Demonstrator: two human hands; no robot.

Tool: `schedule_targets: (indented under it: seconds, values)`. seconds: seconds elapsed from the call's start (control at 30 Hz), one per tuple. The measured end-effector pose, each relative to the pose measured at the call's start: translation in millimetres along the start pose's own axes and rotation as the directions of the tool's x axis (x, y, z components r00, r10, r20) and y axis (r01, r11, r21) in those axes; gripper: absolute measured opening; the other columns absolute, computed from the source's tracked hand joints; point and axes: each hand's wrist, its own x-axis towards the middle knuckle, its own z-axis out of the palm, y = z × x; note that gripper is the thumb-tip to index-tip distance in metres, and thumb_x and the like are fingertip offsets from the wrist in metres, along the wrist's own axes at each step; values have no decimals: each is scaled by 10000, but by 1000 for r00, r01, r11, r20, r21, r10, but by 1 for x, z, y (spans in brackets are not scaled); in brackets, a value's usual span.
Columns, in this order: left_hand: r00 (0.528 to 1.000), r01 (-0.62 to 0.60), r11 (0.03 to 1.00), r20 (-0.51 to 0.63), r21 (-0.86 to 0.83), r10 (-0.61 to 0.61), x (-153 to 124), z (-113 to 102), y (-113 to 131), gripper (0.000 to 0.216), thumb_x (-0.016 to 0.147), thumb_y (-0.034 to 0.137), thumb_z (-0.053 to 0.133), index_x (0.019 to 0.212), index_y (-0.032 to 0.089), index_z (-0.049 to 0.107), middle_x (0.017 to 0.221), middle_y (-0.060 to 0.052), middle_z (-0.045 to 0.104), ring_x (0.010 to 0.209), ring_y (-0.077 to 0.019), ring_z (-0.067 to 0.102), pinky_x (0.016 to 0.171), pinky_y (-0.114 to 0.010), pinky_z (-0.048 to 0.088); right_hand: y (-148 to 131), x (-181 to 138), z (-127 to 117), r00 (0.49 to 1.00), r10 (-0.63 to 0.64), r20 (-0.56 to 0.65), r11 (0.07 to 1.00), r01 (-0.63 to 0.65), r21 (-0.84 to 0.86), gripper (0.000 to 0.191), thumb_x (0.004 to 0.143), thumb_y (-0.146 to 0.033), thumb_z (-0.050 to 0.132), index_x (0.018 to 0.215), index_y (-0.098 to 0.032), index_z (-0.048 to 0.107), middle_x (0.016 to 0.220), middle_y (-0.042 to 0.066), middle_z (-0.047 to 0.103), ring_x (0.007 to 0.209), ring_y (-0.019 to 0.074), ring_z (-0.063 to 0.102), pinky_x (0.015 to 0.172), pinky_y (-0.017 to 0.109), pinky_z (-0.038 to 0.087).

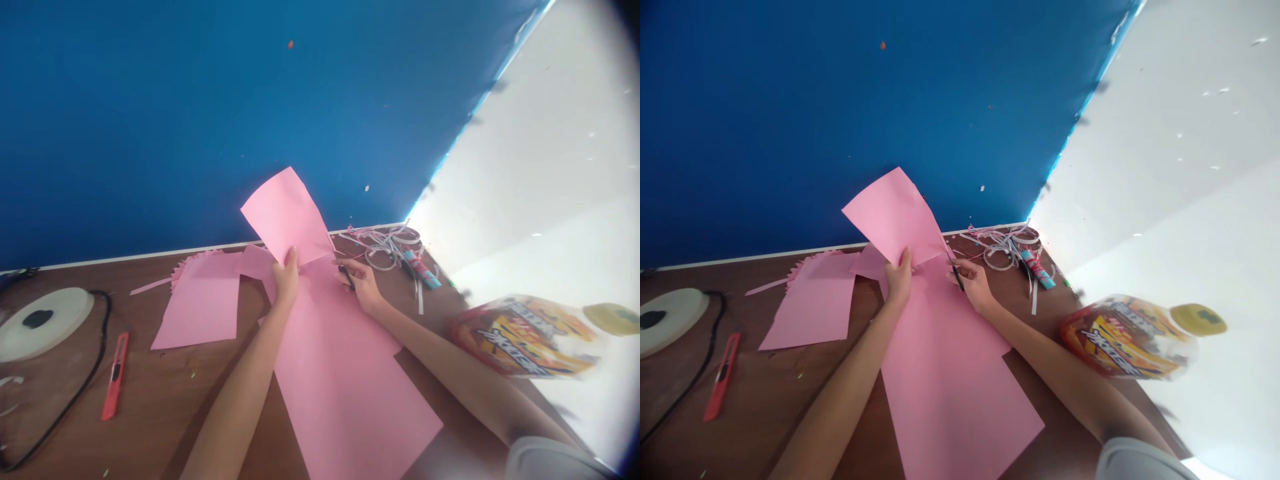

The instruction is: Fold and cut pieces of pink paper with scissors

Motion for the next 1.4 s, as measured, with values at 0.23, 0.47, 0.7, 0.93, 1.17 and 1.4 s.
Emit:
schedule_targets:
  seconds: [0.23, 0.47, 0.7, 0.93, 1.17, 1.4]
  values:
    - [1000, 21, 1000, 3, 7, -21, -1, 0, 2, 409, 822, 433, 641, 1070, 109, 670, 1067, -158, 701, 998, -245, 673, 849, -326, 531, -1, -1, 1, 1000, -16, -9, 1000, 16, 3, 375, 702, -372, 722, 1008, -157, 694, 578, -49, 459, 484, 67, 358, 481, 243, 267]
    - [1000, -1, 1000, 4, 5, 1, 0, 0, -2, 411, 817, 457, 637, 1052, 123, 679, 1054, -146, 707, 995, -245, 675, 853, -334, 533, 2, -1, 1, 1000, -27, -9, 1000, 27, 8, 380, 727, -368, 707, 1038, -151, 693, 583, -47, 464, 481, 64, 358, 481, 243, 269]
    - [999, -36, 999, -8, -6, 36, 0, 0, -5, 421, 816, 459, 638, 1053, 114, 682, 1058, -150, 706, 1005, -245, 671, 874, -339, 530, 1, 0, 1, 1000, -21, -12, 1000, 21, -11, 402, 720, -360, 716, 1052, -134, 695, 553, -58, 440, 472, 63, 354, 475, 243, 264]
    - [1000, -10, 1000, -9, -9, 10, 0, 0, -1, 415, 807, 446, 650, 1055, 115, 678, 1082, -149, 700, 1025, -242, 665, 907, -345, 520, 1, -1, 2, 999, -16, -31, 1000, 16, -3, 426, 707, -375, 721, 1058, -135, 701, 559, -56, 443, 471, 61, 343, 469, 240, 258]
    - [999, 39, 999, -10, -10, -39, 0, -1, 0, 420, 800, 465, 649, 1019, 109, 689, 1023, -151, 714, 983, -252, 680, 870, -359, 538, 1, 0, 2, 999, 0, -38, 1000, 0, 2, 428, 704, -376, 722, 1052, -128, 706, 549, -56, 437, 465, 60, 335, 460, 238, 252]
    - [1000, 1, 1000, -12, -10, -1, 1, -1, -5, 436, 792, 478, 656, 1021, 109, 693, 1019, -154, 714, 982, -258, 680, 866, -365, 537, 4, -1, 1, 1000, -20, -21, 1000, 20, 11, 417, 741, -375, 690, 1071, -119, 698, 544, -57, 435, 443, 58, 338, 434, 234, 253]
